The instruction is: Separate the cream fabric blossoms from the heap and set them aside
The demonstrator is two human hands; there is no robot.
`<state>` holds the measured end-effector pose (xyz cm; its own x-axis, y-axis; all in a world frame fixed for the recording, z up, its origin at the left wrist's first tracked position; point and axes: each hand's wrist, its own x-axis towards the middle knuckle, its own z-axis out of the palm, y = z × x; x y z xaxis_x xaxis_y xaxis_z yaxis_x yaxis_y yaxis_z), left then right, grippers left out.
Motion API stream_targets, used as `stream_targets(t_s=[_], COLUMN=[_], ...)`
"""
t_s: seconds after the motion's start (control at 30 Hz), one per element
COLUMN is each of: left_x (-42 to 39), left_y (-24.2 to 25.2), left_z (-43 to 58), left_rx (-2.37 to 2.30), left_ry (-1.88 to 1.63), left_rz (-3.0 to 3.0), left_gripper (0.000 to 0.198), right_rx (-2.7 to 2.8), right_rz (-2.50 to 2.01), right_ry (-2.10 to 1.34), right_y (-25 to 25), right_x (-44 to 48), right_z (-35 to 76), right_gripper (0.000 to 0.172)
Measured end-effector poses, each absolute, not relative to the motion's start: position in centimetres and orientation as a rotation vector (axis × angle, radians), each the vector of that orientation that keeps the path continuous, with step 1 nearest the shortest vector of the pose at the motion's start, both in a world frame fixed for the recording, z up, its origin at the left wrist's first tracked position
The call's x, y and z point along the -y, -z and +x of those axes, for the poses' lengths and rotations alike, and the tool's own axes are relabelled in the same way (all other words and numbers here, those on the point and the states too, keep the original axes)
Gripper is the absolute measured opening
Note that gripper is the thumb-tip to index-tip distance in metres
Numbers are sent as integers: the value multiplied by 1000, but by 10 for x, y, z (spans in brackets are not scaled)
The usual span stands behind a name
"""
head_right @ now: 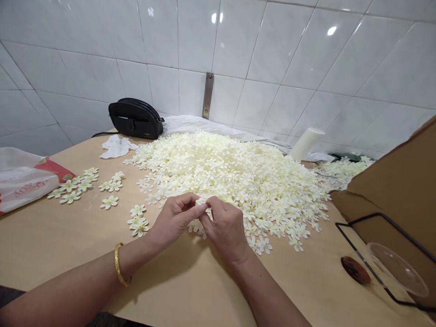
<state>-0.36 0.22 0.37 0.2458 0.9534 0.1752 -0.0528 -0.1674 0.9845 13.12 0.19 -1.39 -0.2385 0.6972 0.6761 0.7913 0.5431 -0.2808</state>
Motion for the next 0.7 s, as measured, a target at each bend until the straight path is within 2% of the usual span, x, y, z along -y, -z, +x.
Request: stream_targets(t_s=[0.2, 0.33, 0.5, 0.7], left_x=[-9, -7, -8, -9], left_y=[-5, -6, -3, 2], left_z=[-13, -14, -14, -10], left_rx=[-1065, -1107, -1136, -1128], left_ry=[-1134, -1117, -1053, -972], left_rz=[1548, 1769, 1896, 1829], left_gripper=[36, 42, 39, 25], right_rx=[2033, 2017, 1864, 1849], right_rz=[-1193, -1041, -912, -1034], right_ry=[-240, -612, -948, -768], right_y=[6, -4, -6, -5], right_x=[-1, -2, -3, -1], right_z=[136, 144, 146, 135], right_gripper=[46, 38, 29, 18])
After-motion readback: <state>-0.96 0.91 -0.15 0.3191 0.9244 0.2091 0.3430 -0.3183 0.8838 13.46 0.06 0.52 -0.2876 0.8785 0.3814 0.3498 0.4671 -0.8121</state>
